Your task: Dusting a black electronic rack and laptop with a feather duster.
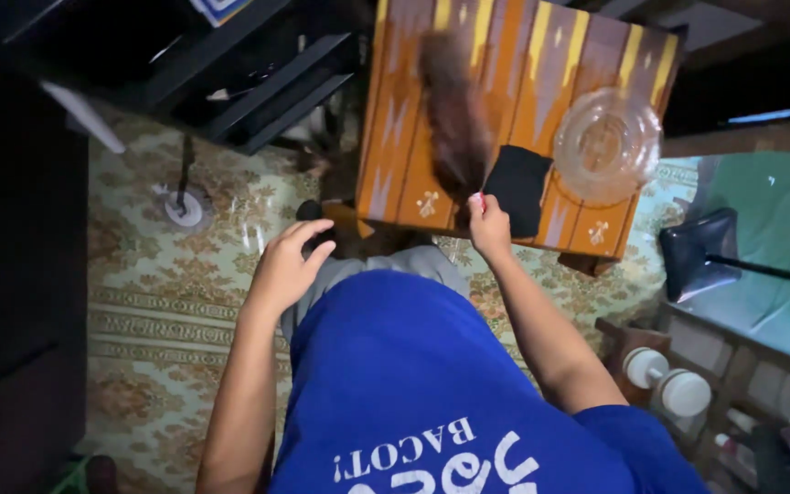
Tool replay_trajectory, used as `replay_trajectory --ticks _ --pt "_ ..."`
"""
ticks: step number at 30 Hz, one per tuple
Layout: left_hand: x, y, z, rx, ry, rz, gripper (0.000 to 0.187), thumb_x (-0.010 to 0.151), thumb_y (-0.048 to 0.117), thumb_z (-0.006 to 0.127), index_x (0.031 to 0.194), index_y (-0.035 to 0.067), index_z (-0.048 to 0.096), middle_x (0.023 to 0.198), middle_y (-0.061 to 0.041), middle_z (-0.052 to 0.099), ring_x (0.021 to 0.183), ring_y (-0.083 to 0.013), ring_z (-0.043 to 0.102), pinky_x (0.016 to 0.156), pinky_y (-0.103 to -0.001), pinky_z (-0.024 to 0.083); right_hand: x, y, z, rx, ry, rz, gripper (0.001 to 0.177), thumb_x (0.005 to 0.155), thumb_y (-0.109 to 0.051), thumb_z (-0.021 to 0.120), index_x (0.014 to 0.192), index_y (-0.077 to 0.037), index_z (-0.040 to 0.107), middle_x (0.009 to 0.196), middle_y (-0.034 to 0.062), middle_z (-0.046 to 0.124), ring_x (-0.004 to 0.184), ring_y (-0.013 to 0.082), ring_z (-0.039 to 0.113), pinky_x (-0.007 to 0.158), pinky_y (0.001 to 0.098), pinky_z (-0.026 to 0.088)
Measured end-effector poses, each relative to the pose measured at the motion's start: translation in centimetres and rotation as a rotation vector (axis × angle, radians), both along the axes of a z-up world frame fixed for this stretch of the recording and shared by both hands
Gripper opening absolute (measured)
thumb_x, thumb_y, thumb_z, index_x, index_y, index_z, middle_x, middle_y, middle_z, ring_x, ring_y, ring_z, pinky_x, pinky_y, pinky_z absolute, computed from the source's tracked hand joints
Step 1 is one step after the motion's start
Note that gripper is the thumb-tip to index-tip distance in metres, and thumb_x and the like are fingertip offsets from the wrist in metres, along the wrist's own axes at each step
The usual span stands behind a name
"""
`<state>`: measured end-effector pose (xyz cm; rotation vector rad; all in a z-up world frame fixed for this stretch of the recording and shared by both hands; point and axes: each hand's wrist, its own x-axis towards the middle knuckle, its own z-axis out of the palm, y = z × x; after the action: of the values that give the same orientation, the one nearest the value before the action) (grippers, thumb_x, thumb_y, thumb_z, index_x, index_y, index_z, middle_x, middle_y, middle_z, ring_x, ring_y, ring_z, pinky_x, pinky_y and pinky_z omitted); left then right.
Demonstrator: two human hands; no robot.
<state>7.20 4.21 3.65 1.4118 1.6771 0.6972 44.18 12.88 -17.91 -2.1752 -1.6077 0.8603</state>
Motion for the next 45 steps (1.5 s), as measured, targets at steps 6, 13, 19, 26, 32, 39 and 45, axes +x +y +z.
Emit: replay_trajectory --ticks 6,13,19,26,32,39,45 --pt "3.7 0.3 1.5 -0.222 0.005 -0.027 0.036 0.091 0.019 0.070 0.125 0.008 0.067 0.122 -0.012 0.071 0.087 -0.0280 0.072 0.078 -0.037 0.057 1.2 0.2 -2.3 -0.082 0.164 -0.127 0.054 0.107 -0.049 0.055 0.088 0.002 0.061 0.077 0.0227 0.064 0.074 0.0355 0.063 0.070 0.0438 0.050" --pt "7.2 0.3 1.7 -0.211 0.069 0.024 0.037 0.091 0.018 0.071 0.126 0.009 0.068 0.115 -0.012 0.072 0.072 -0.0272 0.066 0.070 -0.036 0.055 1.5 -0.7 -2.2 -0.164 0.541 -0.093 0.041 0.103 -0.043 0.057 0.095 -0.003 0.062 0.076 0.0206 0.059 0.070 0.0305 0.057 0.065 0.0448 0.046" --pt "9.5 -1.1 2.2 0.042 0.102 -0.065 0.035 0.096 0.017 0.072 0.129 0.006 0.067 0.125 -0.015 0.070 0.101 -0.0316 0.068 0.083 -0.037 0.055 3.9 -2.4 -0.3 -0.061 0.356 0.177 0.026 0.100 -0.027 0.061 0.107 -0.002 0.059 0.082 0.0201 0.065 0.076 0.0292 0.066 0.071 0.0414 0.051" --pt "8.5 -2.5 4.0 -0.206 0.054 0.066 0.039 0.091 0.020 0.070 0.129 0.009 0.066 0.127 -0.010 0.070 0.082 -0.0273 0.068 0.076 -0.035 0.056 -1.1 -0.4 11.1 0.101 0.564 0.529 0.032 0.096 -0.013 0.065 0.127 -0.004 0.063 0.088 0.0121 0.069 0.076 0.0188 0.068 0.072 0.0330 0.055" --pt "5.9 -3.5 6.1 -0.140 0.069 0.095 0.038 0.092 0.022 0.069 0.128 0.009 0.067 0.125 -0.011 0.071 0.092 -0.0325 0.069 0.084 -0.038 0.055 -10.1 6.7 14.3 -0.034 1.087 0.500 0.053 0.105 -0.008 0.061 0.156 -0.006 0.045 0.113 -0.0002 0.064 0.074 0.0056 0.051 0.064 0.0232 0.045" --pt "1.1 -7.5 7.4 0.236 0.119 0.105 0.036 0.094 0.021 0.070 0.126 0.006 0.068 0.127 -0.015 0.070 0.118 -0.0363 0.066 0.098 -0.041 0.052 -21.4 10.8 19.4 -0.028 1.112 0.575 0.055 0.107 -0.015 0.057 0.159 -0.010 0.042 0.092 -0.0017 0.060 0.065 0.0059 0.047 0.057 0.0224 0.040" --pt "-2.8 -10.3 6.9 0.275 0.160 0.208 0.037 0.090 0.021 0.072 0.124 0.008 0.070 0.125 -0.015 0.070 0.118 -0.0361 0.064 0.100 -0.041 0.050 -26.9 12.4 19.8 0.249 0.927 0.671 0.051 0.105 -0.013 0.059 0.154 -0.005 0.050 0.092 -0.0033 0.062 0.083 0.0058 0.056 0.082 0.0214 0.049"
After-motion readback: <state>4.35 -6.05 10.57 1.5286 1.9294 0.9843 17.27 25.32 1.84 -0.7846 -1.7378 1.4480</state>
